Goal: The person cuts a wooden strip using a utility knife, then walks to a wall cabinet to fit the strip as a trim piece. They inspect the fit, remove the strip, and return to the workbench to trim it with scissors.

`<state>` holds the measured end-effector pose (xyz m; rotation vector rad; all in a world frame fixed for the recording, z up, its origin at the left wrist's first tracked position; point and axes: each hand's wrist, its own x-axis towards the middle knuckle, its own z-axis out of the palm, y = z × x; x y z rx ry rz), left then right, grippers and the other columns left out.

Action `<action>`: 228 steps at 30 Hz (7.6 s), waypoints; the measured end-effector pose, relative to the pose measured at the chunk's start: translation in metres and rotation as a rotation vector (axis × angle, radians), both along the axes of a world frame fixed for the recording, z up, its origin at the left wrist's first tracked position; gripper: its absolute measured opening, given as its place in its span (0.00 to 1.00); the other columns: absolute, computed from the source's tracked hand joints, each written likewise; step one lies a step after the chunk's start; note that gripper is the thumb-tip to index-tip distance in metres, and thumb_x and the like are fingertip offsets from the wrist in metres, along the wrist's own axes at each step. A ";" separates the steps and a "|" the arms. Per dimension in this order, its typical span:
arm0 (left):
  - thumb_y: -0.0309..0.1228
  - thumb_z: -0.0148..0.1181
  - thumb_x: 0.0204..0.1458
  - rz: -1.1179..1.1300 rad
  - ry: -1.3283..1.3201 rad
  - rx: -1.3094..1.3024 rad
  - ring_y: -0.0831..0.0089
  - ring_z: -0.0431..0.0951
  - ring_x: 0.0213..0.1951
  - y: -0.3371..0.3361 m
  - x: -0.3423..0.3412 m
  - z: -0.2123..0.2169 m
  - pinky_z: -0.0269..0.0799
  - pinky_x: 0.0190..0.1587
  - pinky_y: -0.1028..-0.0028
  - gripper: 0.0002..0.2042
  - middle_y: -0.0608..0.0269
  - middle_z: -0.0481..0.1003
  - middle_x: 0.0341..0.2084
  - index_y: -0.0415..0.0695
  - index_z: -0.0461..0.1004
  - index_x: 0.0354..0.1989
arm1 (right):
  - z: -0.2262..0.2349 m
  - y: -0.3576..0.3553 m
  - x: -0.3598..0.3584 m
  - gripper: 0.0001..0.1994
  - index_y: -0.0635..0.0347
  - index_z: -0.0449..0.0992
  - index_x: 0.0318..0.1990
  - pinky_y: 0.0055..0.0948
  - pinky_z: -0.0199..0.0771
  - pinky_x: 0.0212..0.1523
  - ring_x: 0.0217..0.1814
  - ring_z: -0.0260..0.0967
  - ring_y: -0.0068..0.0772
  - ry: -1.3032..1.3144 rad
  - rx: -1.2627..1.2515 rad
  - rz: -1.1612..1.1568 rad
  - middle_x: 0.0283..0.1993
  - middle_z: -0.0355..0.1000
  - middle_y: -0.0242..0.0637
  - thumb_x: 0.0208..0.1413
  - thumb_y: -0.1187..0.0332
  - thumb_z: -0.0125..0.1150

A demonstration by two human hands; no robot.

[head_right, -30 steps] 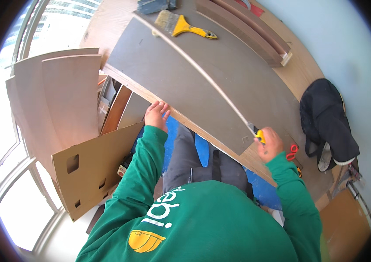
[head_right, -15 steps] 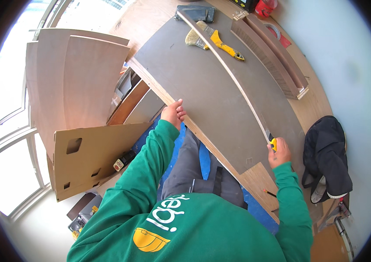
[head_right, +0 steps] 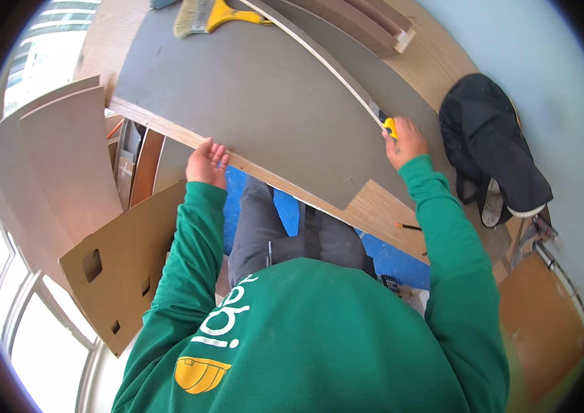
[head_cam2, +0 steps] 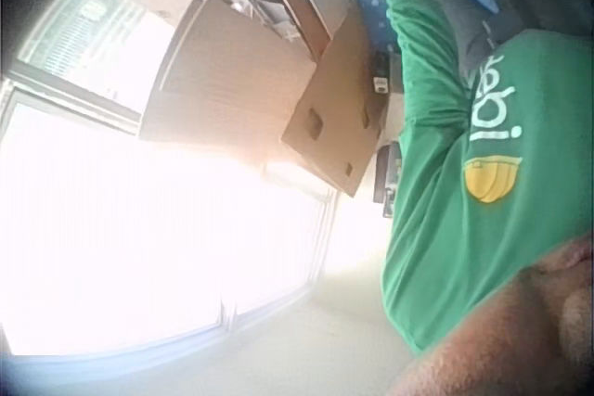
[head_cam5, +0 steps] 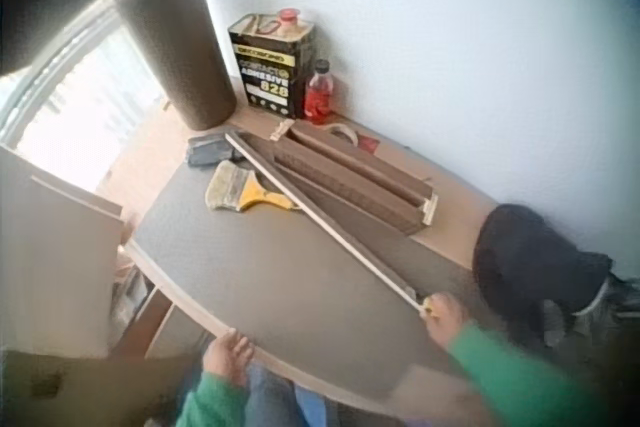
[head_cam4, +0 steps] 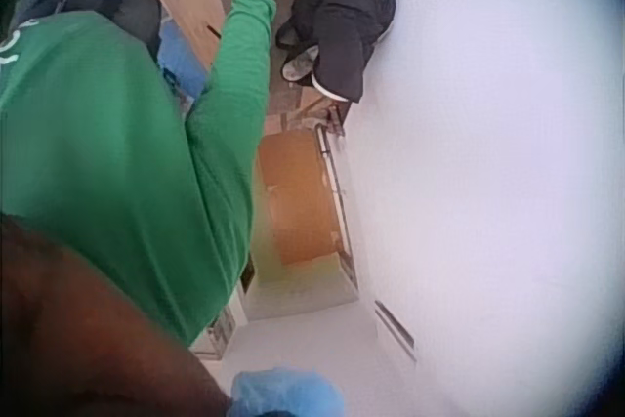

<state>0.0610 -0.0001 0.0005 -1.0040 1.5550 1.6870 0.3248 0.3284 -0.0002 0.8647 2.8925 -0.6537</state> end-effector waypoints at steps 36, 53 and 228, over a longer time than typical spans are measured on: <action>0.45 0.57 0.60 0.030 0.032 0.478 0.65 0.72 0.53 0.007 0.021 0.028 0.69 0.54 0.57 0.19 0.64 0.72 0.46 0.45 0.66 0.51 | 0.003 -0.086 0.140 0.32 0.63 0.64 0.54 0.47 0.63 0.56 0.54 0.61 0.56 -0.130 -0.106 -0.326 0.49 0.65 0.50 0.41 0.68 0.72; 0.56 0.40 0.58 0.319 -0.079 0.819 0.55 0.65 0.60 0.082 -0.008 0.002 0.55 0.64 0.50 0.29 0.58 0.69 0.59 0.45 0.69 0.56 | 0.084 -0.088 0.015 0.23 0.63 0.70 0.53 0.44 0.62 0.57 0.55 0.62 0.50 0.128 -0.181 -0.190 0.52 0.66 0.47 0.51 0.65 0.67; 0.54 0.42 0.64 -0.043 -0.277 0.754 0.61 0.64 0.62 0.022 0.086 0.005 0.59 0.61 0.56 0.25 0.61 0.66 0.59 0.49 0.63 0.60 | -0.002 -0.092 0.175 0.18 0.63 0.65 0.37 0.44 0.69 0.42 0.40 0.68 0.52 -0.340 -0.253 -0.631 0.34 0.68 0.49 0.45 0.67 0.68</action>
